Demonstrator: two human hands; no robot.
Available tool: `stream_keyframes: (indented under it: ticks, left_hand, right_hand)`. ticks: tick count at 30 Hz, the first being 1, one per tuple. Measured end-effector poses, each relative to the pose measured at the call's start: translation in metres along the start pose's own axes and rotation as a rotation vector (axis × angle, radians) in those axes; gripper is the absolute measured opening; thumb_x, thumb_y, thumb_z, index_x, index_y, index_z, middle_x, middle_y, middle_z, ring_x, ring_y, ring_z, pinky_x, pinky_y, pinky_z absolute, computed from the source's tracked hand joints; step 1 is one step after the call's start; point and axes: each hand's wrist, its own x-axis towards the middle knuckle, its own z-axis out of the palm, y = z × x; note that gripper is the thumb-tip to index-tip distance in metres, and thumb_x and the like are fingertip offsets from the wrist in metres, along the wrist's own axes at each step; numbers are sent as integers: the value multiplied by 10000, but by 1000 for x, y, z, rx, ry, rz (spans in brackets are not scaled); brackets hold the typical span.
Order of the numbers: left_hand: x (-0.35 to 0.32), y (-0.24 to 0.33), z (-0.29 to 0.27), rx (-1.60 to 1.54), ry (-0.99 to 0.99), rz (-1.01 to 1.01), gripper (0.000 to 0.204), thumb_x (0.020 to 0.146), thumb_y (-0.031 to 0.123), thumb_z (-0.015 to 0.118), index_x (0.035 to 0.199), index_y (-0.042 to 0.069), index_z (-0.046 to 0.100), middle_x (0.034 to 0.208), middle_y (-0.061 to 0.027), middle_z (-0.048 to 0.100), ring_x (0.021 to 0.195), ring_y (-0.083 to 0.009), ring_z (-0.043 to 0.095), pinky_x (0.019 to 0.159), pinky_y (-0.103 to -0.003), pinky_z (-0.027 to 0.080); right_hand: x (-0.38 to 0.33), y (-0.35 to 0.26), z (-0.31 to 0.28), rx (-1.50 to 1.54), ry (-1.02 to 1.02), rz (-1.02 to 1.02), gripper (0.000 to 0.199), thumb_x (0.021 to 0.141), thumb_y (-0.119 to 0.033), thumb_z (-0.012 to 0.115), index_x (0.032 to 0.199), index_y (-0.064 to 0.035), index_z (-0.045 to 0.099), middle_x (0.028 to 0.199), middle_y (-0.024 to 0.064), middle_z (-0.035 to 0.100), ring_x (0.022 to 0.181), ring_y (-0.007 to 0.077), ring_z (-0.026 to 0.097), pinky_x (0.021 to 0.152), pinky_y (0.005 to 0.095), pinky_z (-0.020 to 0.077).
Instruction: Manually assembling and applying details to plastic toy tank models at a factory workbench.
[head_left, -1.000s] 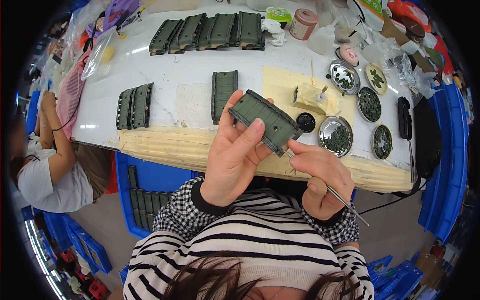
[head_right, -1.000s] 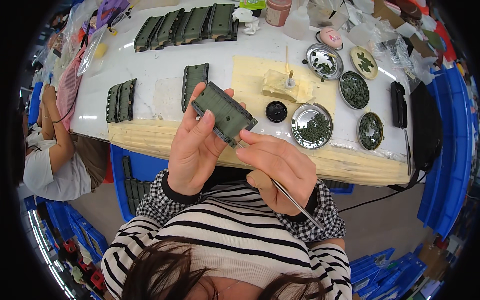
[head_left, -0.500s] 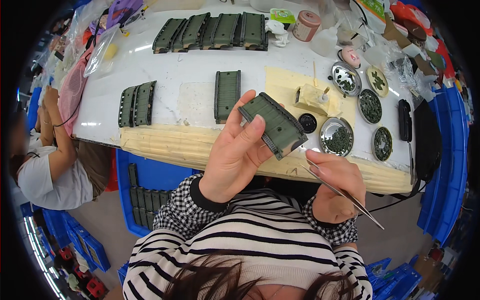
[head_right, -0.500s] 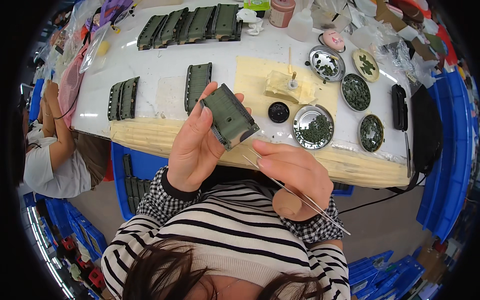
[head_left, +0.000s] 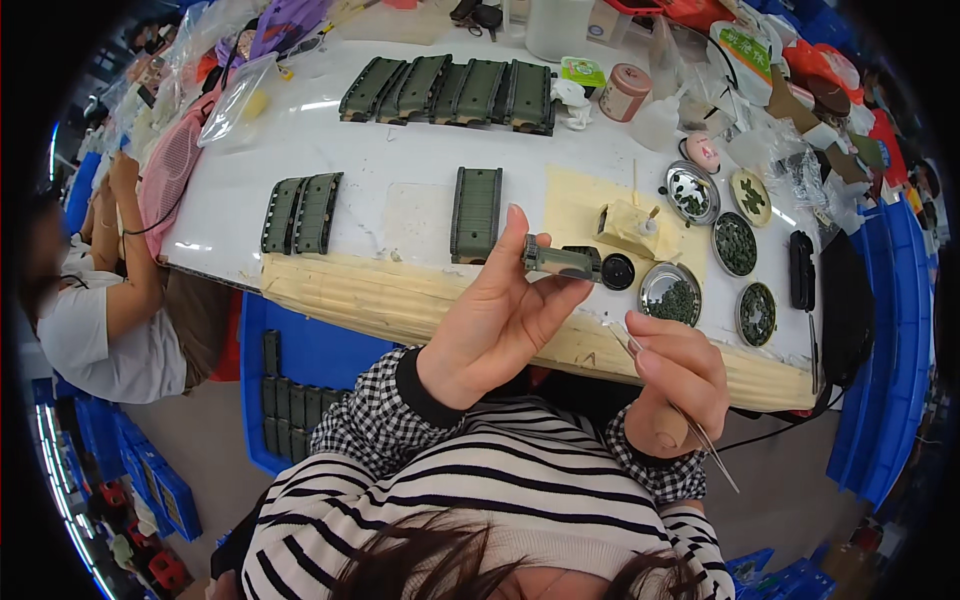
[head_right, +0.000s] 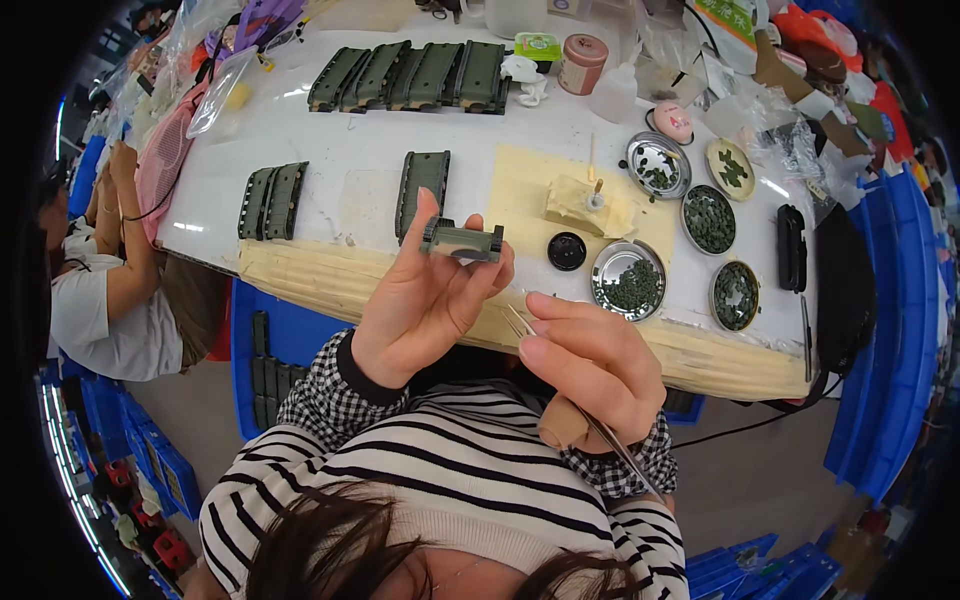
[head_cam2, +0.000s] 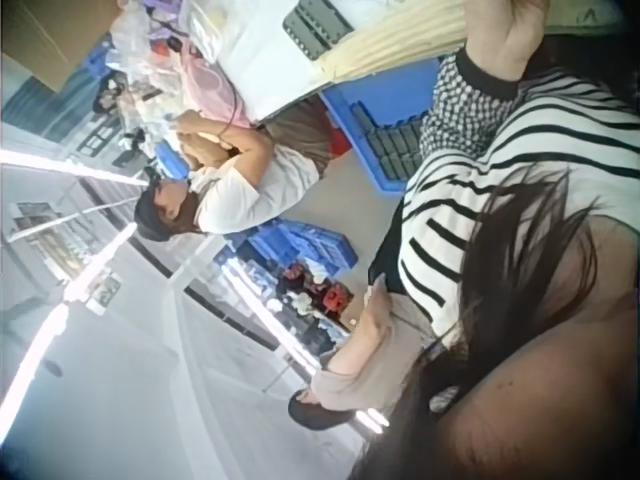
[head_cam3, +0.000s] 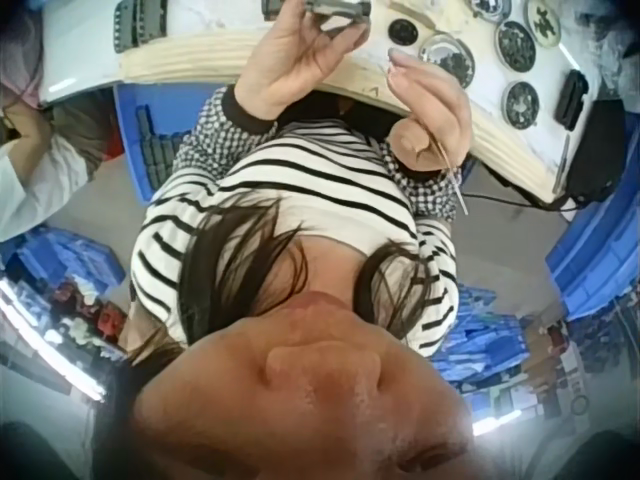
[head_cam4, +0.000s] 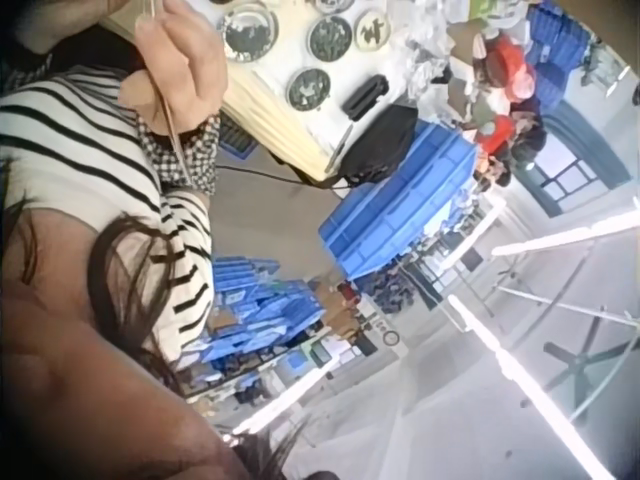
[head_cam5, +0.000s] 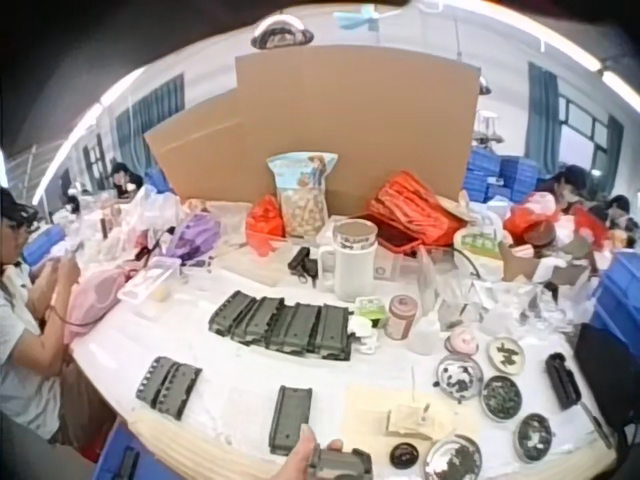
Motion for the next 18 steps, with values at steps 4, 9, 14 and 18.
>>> stream_keyframes:
  ticks: [4, 9, 14, 18]
  left_hand:
    - [-2, -4, 4, 43, 24, 1, 463, 869, 438, 637, 971, -6, 557, 1012, -115, 520, 1051, -225, 546, 869, -286, 584]
    - [-3, -6, 7, 66, 42, 3, 460, 870, 442, 636, 962, -2, 557, 994, -109, 531, 1032, -226, 559, 856, -271, 585]
    - [-6, -8, 8, 170, 37, 52, 444, 898, 465, 590, 1023, 40, 558, 1068, -130, 570, 1023, -243, 594, 828, -294, 587]
    - [-6, -8, -4, 229, -56, 71, 447, 944, 474, 509, 1192, 102, 495, 1148, -142, 577, 1042, -256, 601, 846, -339, 562]
  right_hand:
    - [4, 0, -3, 13, -55, -14, 429, 845, -344, 651, 1120, -17, 626, 995, 155, 614, 994, 348, 641, 823, 394, 532]
    - [5, -2, -5, -8, -84, 15, 453, 828, -361, 657, 1135, -30, 626, 1019, 145, 610, 1019, 346, 631, 839, 392, 524]
    - [12, -8, -5, -77, -112, -3, 378, 817, -280, 678, 1106, -37, 653, 1039, 133, 607, 1018, 336, 634, 837, 381, 528]
    - [16, -10, -3, -120, -134, -44, 322, 806, -210, 681, 1070, -26, 670, 1033, 130, 614, 1013, 326, 636, 841, 380, 537]
